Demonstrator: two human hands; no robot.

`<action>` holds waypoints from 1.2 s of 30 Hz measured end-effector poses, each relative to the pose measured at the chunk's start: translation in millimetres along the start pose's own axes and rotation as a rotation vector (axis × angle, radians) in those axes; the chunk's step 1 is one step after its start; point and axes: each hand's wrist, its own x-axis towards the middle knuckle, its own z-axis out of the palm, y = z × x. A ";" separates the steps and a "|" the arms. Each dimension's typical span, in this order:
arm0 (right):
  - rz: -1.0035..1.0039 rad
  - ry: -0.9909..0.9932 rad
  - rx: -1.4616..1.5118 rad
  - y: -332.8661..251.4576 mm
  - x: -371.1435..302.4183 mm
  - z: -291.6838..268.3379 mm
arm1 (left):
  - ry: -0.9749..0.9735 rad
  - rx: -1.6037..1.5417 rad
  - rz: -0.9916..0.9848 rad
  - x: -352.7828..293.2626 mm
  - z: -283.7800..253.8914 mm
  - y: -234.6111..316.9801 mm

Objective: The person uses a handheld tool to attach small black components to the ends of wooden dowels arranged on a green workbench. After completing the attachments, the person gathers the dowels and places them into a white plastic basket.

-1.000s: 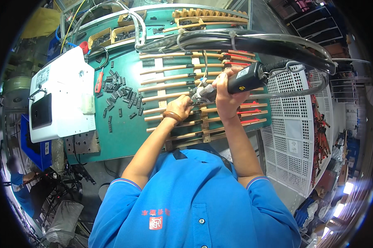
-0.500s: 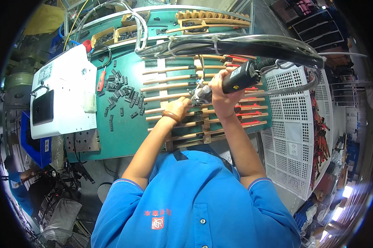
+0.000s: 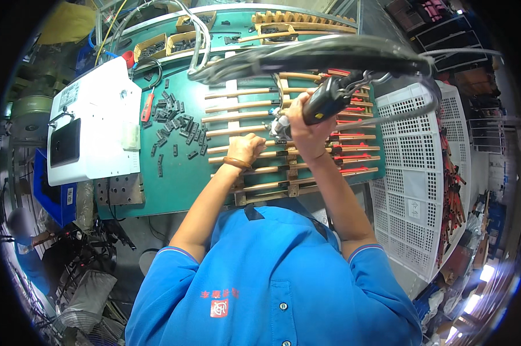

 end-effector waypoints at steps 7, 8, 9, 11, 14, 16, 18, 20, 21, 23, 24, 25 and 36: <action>-0.076 0.027 0.005 -38.2 51.0 -12.2 | 0.157 -0.020 0.010 25.4 -19.8 15.4; -0.084 0.029 -0.018 -37.9 55.1 -14.2 | 0.184 0.008 0.036 33.8 -19.9 16.2; -0.098 0.027 -0.021 -35.5 57.4 -14.4 | 0.166 -0.003 0.070 40.3 -16.3 14.1; -0.127 0.021 -0.028 -29.5 61.1 -14.6 | 0.050 0.003 0.046 47.3 -7.2 14.6; -0.063 0.079 0.080 -29.9 58.1 -7.6 | 0.029 -0.062 -0.055 49.9 10.9 9.4; -0.083 0.065 0.083 -23.5 56.7 -8.5 | 0.026 -0.129 -0.162 51.4 16.5 8.7; -0.093 0.043 0.085 -16.3 55.3 -8.2 | 0.027 -0.154 -0.139 51.1 17.3 2.9; -0.087 0.006 0.027 -9.9 51.6 -10.9 | 0.013 -0.179 -0.095 50.5 17.7 -3.4; -0.072 0.031 0.026 -2.6 48.2 -12.5 | 0.005 -0.175 -0.104 51.1 16.4 -2.2; -0.045 0.053 0.032 9.0 41.9 -14.3 | -0.011 -0.154 -0.136 51.9 14.5 1.4; -0.032 0.048 0.040 11.1 38.8 -13.6 | -0.018 -0.144 -0.154 51.9 14.1 2.9; -0.020 0.043 0.048 12.4 36.4 -12.9 | -0.010 -0.156 -0.158 51.9 14.1 3.7; 0.003 0.088 0.054 8.9 30.4 -8.1 | -0.064 -0.150 -0.186 54.6 8.3 9.2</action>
